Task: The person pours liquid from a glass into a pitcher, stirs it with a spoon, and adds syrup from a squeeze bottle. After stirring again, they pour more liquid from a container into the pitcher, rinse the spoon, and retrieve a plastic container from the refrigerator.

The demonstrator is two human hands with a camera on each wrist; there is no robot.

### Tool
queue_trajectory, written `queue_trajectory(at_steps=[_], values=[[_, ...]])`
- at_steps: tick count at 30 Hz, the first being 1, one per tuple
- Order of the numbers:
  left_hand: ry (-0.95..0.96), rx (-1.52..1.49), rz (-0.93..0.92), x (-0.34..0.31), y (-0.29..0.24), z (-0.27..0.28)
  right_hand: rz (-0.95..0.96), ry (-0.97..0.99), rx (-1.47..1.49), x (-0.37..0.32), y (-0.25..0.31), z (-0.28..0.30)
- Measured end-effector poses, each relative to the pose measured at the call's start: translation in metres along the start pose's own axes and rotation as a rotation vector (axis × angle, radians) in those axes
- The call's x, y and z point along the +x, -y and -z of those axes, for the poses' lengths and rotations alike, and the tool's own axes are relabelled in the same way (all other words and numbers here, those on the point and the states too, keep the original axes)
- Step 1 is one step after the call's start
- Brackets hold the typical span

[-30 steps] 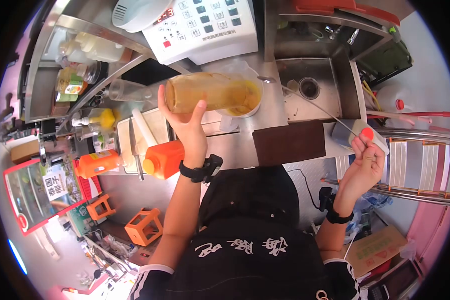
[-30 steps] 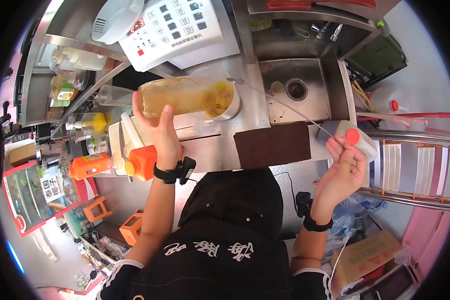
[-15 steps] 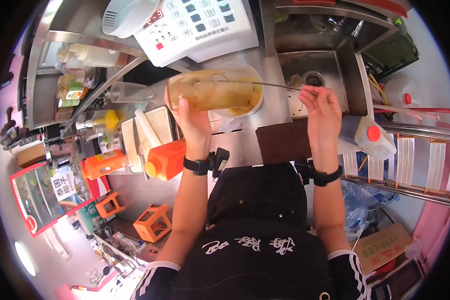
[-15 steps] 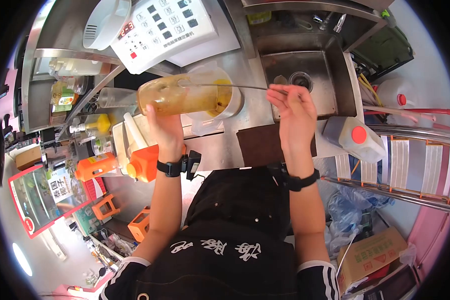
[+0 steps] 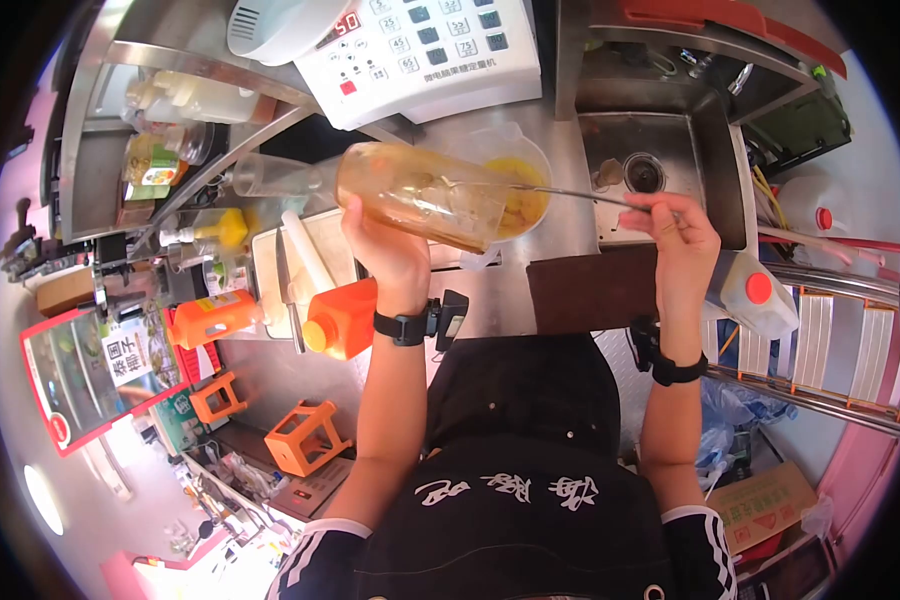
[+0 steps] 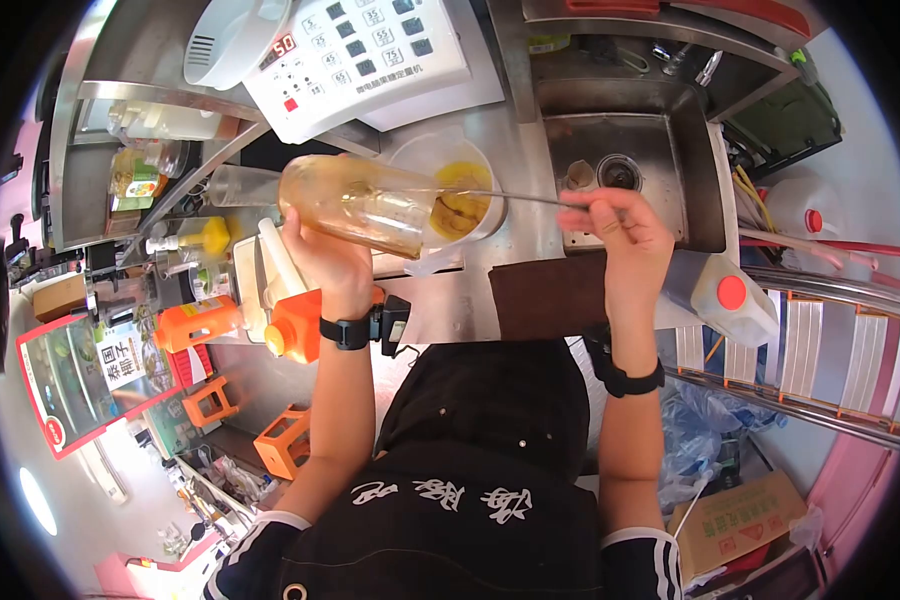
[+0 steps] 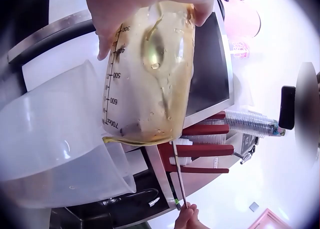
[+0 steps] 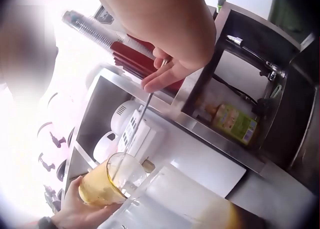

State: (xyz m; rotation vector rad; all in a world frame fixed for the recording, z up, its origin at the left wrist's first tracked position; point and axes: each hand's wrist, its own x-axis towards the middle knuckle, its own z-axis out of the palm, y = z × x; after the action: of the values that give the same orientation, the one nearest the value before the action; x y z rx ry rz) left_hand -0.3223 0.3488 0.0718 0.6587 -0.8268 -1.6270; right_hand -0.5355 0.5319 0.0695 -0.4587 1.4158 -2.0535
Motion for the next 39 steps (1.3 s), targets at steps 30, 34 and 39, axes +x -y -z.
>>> queue_trajectory(at_steps=[30, 34, 39], values=[[0.224, 0.139, 0.025, 0.007, -0.002, -0.001, -0.288, 0.398, -0.568, -0.011, 0.026, 0.033], [0.267, 0.250, 0.034, 0.006, -0.010, 0.007, -0.149, 0.335, -0.842, -0.002, 0.036, 0.040], [0.256, 0.343, 0.019, 0.006, -0.020, 0.005, -0.074, 0.339, -0.737, 0.004, 0.024, 0.037]])
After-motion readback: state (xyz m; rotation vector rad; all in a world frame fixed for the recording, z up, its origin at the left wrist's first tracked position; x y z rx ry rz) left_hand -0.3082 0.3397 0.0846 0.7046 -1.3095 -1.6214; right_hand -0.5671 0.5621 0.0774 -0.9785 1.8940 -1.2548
